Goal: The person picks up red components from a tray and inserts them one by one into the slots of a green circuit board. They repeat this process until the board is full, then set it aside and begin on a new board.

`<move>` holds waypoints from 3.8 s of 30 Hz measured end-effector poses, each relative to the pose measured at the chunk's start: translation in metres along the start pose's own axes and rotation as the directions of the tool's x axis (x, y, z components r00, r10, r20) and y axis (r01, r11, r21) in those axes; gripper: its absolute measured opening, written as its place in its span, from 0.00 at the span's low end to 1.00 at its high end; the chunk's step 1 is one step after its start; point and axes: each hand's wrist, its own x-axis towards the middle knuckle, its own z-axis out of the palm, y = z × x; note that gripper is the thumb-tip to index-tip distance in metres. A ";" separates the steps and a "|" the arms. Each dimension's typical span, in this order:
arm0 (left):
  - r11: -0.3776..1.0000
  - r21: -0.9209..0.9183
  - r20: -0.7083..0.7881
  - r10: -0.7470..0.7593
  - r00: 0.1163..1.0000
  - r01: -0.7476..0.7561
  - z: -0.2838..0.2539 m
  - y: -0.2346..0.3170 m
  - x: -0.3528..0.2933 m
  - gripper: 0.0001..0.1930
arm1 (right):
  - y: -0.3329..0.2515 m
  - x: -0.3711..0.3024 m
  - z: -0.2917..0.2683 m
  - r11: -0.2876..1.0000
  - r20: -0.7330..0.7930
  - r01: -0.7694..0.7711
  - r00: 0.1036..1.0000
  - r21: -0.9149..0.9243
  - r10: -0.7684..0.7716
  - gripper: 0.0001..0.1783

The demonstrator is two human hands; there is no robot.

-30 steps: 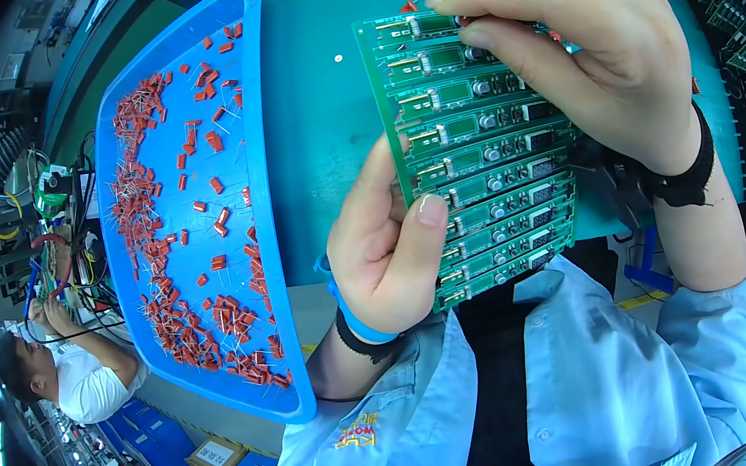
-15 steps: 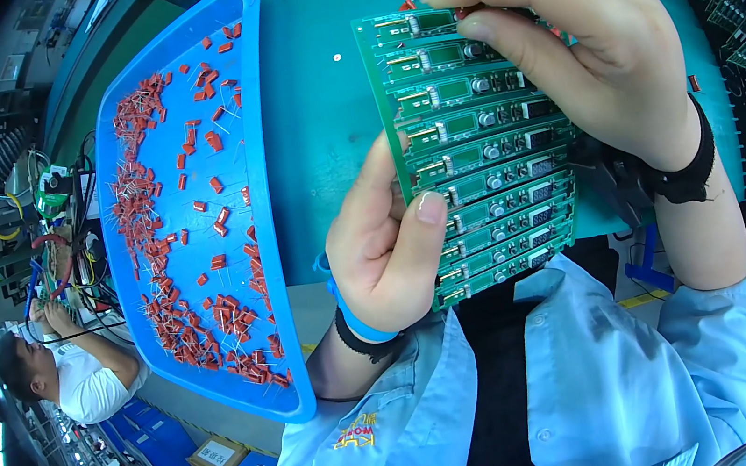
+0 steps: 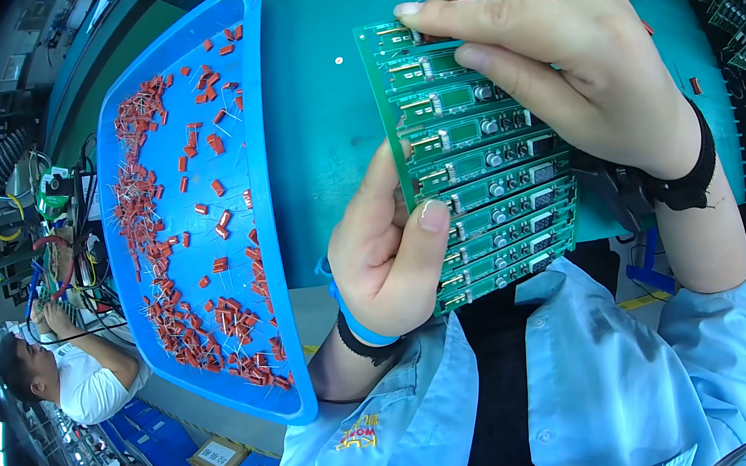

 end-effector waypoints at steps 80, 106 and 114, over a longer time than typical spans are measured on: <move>1.000 0.004 -0.120 -0.002 0.993 0.002 0.002 -0.002 0.000 0.23 | 0.019 0.007 -0.030 0.657 0.174 -0.724 0.689 0.210 0.703 0.07; 1.000 -0.011 -0.113 -0.002 0.994 0.001 0.003 -0.002 0.001 0.24 | 0.004 0.003 -0.031 0.840 -0.061 -0.498 0.851 0.217 0.521 0.07; 1.000 -0.004 -0.114 -0.001 0.994 0.001 0.003 -0.002 0.002 0.24 | -0.005 0.003 -0.014 0.931 -0.136 -0.286 0.937 0.227 0.321 0.10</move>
